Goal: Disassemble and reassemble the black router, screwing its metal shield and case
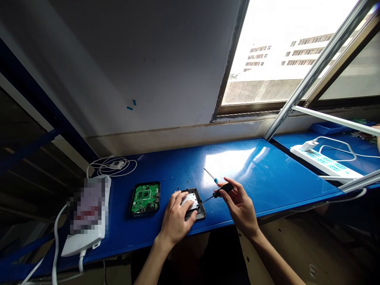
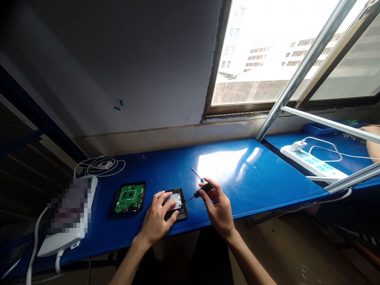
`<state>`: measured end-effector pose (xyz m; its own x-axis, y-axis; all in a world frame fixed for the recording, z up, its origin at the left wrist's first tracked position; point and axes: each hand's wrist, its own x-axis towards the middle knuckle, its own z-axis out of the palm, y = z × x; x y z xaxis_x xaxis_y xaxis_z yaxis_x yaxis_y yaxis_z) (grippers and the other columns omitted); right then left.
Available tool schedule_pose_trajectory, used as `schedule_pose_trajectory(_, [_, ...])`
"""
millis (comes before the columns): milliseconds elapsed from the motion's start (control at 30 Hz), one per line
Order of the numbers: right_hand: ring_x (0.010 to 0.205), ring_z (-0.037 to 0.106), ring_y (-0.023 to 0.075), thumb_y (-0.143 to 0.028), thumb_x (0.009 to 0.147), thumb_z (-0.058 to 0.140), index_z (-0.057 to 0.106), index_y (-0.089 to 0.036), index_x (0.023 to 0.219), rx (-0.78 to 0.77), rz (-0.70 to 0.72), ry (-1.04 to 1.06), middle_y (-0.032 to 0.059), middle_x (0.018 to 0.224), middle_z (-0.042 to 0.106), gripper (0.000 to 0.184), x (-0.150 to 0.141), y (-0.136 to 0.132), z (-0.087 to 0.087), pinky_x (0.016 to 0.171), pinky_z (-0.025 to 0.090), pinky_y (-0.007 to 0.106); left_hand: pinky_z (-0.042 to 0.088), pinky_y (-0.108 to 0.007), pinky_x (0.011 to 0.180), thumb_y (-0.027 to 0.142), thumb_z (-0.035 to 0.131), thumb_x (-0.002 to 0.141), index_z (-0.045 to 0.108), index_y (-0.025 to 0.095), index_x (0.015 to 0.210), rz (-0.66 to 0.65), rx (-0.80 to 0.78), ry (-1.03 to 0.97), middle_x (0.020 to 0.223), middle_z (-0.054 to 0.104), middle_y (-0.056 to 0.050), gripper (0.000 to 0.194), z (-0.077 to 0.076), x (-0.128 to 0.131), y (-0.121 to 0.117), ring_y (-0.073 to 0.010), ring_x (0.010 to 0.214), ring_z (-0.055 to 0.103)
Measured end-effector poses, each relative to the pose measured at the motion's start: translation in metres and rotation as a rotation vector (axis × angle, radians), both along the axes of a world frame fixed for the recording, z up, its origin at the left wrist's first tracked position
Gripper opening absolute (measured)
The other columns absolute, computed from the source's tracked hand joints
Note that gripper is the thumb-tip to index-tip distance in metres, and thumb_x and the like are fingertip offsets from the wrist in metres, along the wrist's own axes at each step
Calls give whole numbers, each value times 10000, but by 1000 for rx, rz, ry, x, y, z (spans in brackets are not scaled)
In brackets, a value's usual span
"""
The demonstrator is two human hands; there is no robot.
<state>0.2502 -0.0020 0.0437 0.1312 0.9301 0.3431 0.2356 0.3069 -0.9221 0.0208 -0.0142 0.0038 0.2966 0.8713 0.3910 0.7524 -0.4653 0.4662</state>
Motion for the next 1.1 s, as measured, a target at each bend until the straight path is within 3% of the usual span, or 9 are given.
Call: schedule_pose_trajectory(1100, [919,785,254,-433,928,671,556,-279,1315,-39,-9,25,83,1133,754,432,2,2,-4,874,650,451,520,-565,1061,263,657,918,687,245,1093,-14,2,-25,1346,599,-83,179,1,0,0,-344,1339,472])
